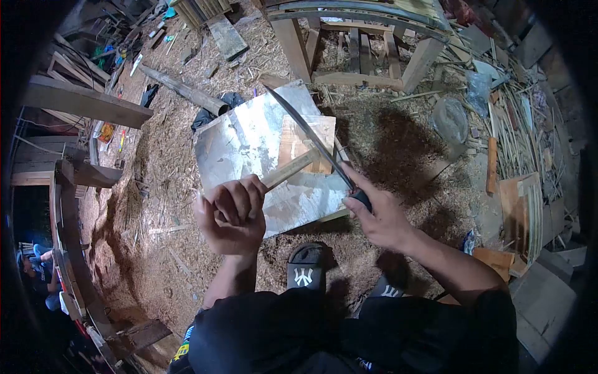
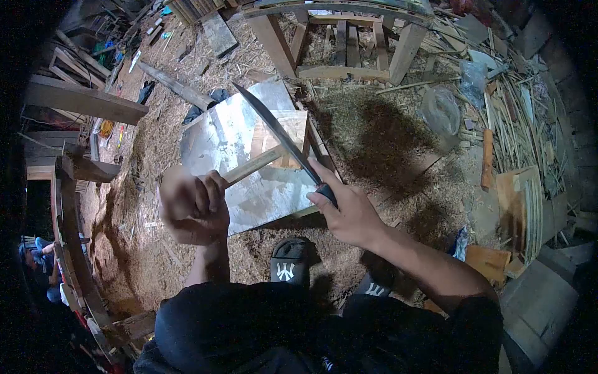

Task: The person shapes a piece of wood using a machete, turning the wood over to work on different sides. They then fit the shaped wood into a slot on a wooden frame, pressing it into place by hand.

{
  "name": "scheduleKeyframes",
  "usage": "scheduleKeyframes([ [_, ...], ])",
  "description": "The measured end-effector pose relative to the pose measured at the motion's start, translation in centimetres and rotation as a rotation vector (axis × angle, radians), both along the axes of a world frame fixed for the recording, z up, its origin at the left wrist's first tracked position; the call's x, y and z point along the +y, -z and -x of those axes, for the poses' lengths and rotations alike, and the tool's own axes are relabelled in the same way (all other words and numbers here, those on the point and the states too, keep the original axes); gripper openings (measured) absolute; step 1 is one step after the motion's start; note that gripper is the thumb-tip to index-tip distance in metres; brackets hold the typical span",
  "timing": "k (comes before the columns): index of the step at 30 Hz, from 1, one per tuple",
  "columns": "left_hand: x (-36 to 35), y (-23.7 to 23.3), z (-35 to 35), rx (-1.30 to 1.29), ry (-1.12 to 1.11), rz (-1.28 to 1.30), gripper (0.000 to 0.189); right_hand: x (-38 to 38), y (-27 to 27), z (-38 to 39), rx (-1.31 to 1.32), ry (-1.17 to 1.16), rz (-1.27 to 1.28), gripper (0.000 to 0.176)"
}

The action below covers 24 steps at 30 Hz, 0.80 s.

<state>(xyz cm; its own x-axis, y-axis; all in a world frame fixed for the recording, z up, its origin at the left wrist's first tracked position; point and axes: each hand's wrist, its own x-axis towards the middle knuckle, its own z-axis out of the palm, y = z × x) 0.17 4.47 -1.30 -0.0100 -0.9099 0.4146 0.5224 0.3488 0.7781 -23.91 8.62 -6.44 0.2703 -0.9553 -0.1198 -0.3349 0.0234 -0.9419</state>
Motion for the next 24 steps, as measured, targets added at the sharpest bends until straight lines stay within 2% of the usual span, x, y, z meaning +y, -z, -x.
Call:
scheduleKeyframes([
  [3, 0.1, -0.5, 1.4, -0.124, -0.036, 0.125, 0.057, -0.1, -0.8, -0.3, -0.043, -0.003, -0.120, 0.055],
  [5, 0.3, -0.4, 1.1, -0.171, 0.003, 0.147, 0.059, -0.1, -0.9, -0.3, -0.064, 0.055, 0.038, 0.052],
  [9, 0.7, -0.7, 1.8, -0.277, 0.035, 0.185, 0.062, -0.8, -0.9, 0.0, -0.122, 0.043, 0.026, 0.049],
  [11, 0.6, -0.8, 2.1, -0.337, 0.065, 0.254, 0.063, -0.8, -0.4, -0.1, -0.117, 0.017, 0.197, 0.048],
  [14, 0.8, -0.9, 2.6, -0.330, 0.050, 0.274, 0.063, -0.7, 0.0, -0.3, -0.184, 0.008, 0.196, 0.046],
  [22, 1.1, -0.8, 2.1, -0.376, 0.093, 0.231, 0.063, -1.0, 0.7, -0.2, -0.127, 0.012, 0.296, 0.047],
  [24, 1.3, -0.6, 2.2, -0.339, 0.021, 0.101, 0.062, -1.2, 0.9, -0.2, -0.096, 0.008, 0.356, 0.047],
])
